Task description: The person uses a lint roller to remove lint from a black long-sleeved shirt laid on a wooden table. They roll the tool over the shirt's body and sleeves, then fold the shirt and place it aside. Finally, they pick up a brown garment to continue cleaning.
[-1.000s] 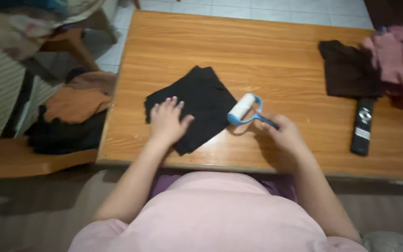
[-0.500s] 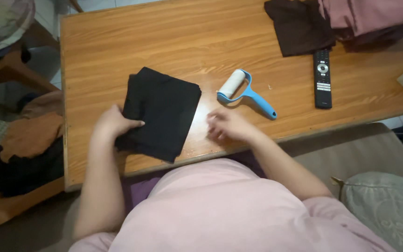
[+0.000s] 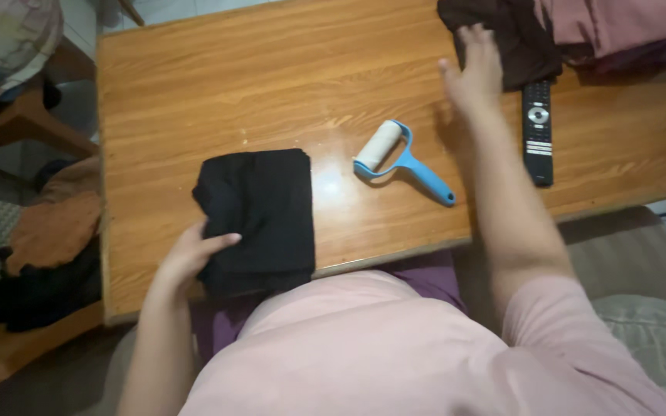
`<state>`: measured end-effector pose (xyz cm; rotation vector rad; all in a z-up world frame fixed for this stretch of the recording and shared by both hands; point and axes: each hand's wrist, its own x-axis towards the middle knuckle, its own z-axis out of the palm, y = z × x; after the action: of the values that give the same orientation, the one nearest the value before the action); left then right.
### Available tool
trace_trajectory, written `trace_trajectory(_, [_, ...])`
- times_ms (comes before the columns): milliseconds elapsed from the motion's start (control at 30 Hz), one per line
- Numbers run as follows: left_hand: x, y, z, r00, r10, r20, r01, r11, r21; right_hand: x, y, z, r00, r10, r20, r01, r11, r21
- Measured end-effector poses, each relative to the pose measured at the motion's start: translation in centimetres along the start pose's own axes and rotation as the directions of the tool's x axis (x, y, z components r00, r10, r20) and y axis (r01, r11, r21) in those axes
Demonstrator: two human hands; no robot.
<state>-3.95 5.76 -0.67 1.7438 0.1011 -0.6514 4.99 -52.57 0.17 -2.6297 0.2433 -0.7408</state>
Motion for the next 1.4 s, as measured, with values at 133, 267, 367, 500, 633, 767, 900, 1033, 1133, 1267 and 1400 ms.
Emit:
trace_trajectory(133, [-1.1, -1.1, 1.2, 0.999, 0.015, -0.038, -0.03, 0.904, -0.426, 1.1, 6.2, 1.3, 0.86, 0.312, 0.404, -0.159, 0.916, -0.368])
trace_trajectory(267, [-0.1, -1.9, 2.2, 0.995, 0.07, -0.077, -0.102, 0.784, -0.612, -1.6, 3.7, 1.8, 0.85, 0.241, 0.468, -0.057, 0.926, -0.372])
trace_trajectory(367, [0.2, -1.6, 2.5, 0.989, 0.131, -0.067, -0.139, 0.672, -0.728, -5.2, 0.3, 1.6, 0.817, 0.24, 0.524, -0.031, 0.926, -0.376])
trace_trajectory(500, [-0.6, 1.4, 2.7, 0.955, 0.288, -0.075, -0.237, 0.586, -0.775, -5.7, -1.3, 0.0, 0.862, 0.176, 0.476, -0.054, 0.964, -0.26])
trace_trajectory(633, [-1.9, 5.2, 4.1, 0.91, 0.413, -0.045, -0.303, 0.586, -0.752, -5.3, -2.0, -2.3, 0.997, -0.076, 0.002, 0.075, 0.99, 0.119])
trace_trajectory(767, [-3.5, 7.2, 6.4, 0.863, 0.506, -0.004, -0.308, 0.519, -0.798, -9.8, -8.5, -2.2, 0.793, 0.168, 0.586, -0.603, 0.362, 0.711])
trace_trajectory(900, [-4.8, 8.5, 6.1, 0.779, 0.61, 0.148, -0.324, 0.593, -0.737, -14.6, -16.5, 0.2, 0.577, -0.456, 0.677, -0.756, 0.015, 0.654])
trace_trajectory(1033, [-4.8, 12.7, 2.1, 0.669, 0.542, 0.509, -0.622, 0.783, -0.017, -14.1, -19.3, 0.4, 0.705, -0.535, 0.465, -0.677, -0.314, 0.666])
trace_trajectory(1133, [-5.9, 16.7, 1.2, 0.703, 0.384, 0.599, -0.689, 0.577, 0.439, -12.4, -19.6, -0.4, 0.736, -0.504, 0.452, -0.473, 0.095, 0.876])
trace_trajectory(1267, [-7.7, 20.9, 3.2, 0.842, 0.042, 0.538, -0.512, 0.381, 0.77, -12.2, -20.3, -1.1, 0.487, -0.758, 0.434, -0.395, 0.252, 0.883])
trace_trajectory(1400, [-8.0, 23.7, 5.2, 0.664, 0.067, 0.745, -0.719, 0.33, 0.611, -13.6, -21.1, -2.2, 0.369, -0.842, 0.393, -0.364, 0.258, 0.895])
